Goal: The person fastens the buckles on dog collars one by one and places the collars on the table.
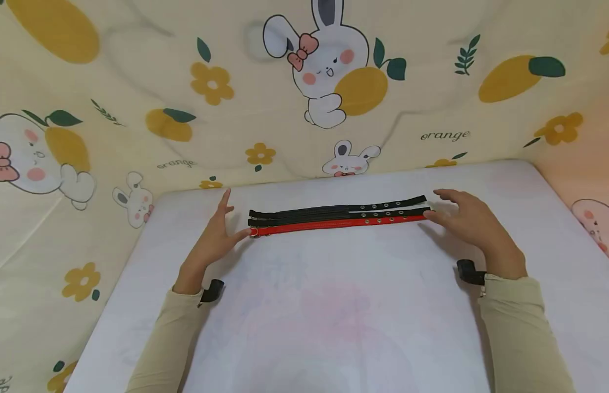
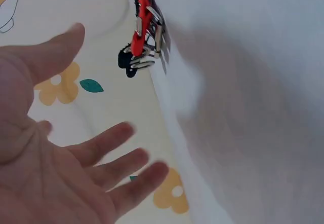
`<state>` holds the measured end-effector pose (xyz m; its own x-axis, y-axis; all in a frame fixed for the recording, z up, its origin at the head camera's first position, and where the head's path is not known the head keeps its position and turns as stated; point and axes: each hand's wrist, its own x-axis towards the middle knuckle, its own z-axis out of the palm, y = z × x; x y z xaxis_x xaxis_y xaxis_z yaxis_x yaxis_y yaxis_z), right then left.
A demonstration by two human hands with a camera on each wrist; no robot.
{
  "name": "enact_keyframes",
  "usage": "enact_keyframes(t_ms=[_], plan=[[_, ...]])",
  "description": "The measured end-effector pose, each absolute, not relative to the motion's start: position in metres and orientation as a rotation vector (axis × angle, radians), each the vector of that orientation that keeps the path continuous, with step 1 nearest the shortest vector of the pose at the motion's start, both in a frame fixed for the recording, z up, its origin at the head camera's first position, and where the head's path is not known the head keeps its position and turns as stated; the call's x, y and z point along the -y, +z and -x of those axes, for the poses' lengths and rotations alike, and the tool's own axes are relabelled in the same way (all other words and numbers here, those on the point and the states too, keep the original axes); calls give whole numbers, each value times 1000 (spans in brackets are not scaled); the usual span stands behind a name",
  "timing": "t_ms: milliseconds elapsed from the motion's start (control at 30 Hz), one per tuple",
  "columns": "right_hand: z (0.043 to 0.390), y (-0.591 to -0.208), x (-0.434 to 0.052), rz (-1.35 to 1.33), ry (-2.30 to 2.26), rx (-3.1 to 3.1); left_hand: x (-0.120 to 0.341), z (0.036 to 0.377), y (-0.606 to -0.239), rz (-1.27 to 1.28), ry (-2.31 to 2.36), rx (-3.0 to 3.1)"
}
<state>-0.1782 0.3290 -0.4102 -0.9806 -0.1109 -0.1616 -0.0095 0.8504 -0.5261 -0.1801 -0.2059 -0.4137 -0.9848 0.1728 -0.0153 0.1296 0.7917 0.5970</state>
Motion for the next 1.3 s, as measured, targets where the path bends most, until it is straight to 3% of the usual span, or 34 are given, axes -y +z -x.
enact_keyframes(t_ms=[633,1300], plan=[[179,-421,-340,58,-773,-2747,196,179,-421,85,1295,-2545],[173,-411,-338,65,-1103,-2673,194,176,-425,-67,1187,-2729]])
